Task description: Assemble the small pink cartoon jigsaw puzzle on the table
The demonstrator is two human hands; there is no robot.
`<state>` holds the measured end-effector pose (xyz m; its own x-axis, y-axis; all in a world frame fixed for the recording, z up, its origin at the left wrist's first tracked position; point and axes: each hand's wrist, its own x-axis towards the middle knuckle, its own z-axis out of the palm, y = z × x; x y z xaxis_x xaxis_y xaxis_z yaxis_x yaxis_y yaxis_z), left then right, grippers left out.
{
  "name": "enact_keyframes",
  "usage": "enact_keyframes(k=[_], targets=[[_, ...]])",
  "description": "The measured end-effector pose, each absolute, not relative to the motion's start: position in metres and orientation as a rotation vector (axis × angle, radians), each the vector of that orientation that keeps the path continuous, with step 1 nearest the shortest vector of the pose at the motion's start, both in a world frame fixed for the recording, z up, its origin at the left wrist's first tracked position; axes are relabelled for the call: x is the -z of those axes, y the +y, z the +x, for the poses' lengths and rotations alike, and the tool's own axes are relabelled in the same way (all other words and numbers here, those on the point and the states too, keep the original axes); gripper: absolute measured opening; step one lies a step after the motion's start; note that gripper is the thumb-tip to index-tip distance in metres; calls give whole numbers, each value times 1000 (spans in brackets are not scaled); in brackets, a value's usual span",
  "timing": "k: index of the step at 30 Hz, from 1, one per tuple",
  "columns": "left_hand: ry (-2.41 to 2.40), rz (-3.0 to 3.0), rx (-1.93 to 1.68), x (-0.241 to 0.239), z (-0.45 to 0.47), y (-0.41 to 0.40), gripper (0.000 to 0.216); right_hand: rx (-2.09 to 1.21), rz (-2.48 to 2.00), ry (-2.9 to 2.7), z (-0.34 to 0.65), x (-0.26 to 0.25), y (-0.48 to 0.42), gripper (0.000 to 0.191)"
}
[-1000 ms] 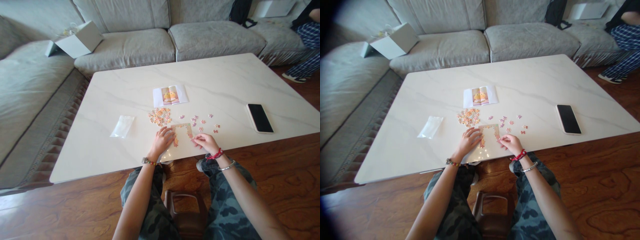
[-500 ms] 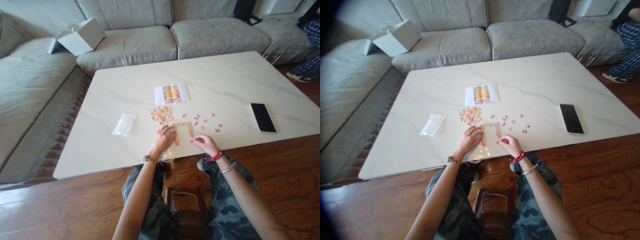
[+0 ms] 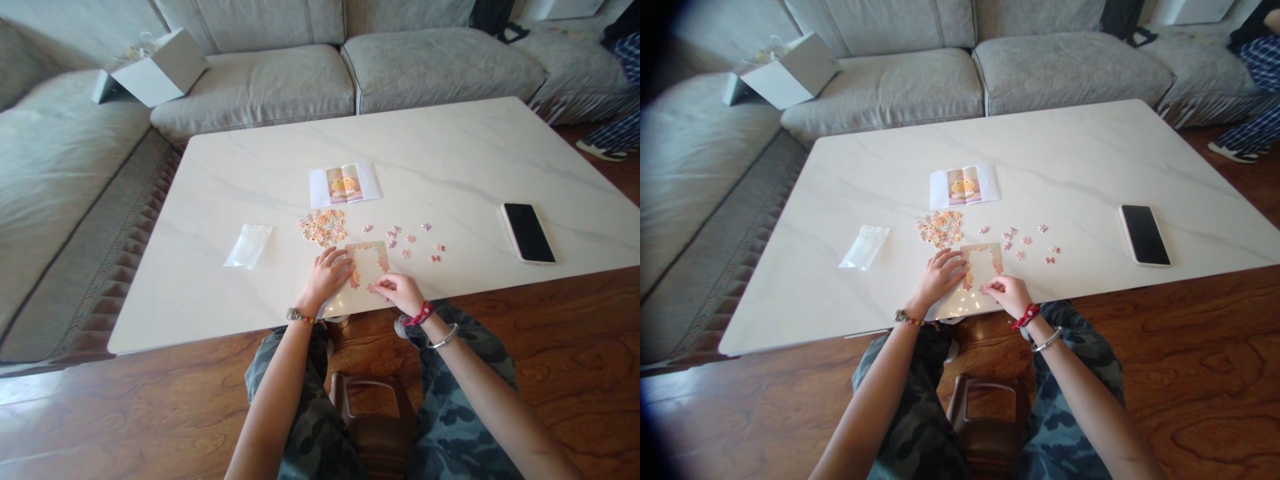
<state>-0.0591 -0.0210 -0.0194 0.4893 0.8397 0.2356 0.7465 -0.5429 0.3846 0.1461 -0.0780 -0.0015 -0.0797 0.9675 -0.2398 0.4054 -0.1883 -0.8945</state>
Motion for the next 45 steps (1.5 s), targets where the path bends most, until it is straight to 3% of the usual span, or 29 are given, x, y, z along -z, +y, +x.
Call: enact_keyframes(k=[13, 19, 28, 45], targets=[[1381, 2495, -607, 17, -60, -20, 29, -1043, -1705, -1593, 208, -7, -66, 24], [1379, 2505, -617, 19, -58, -19, 27, -677, -1946, -1605, 251, 4, -63, 12], [1387, 2521, -609, 21, -60, -21, 28, -234, -1911, -1601, 272, 13, -52, 19], [1338, 2540, -624, 21, -59, -15, 27, -394, -1770, -1716, 285, 28, -48, 16]])
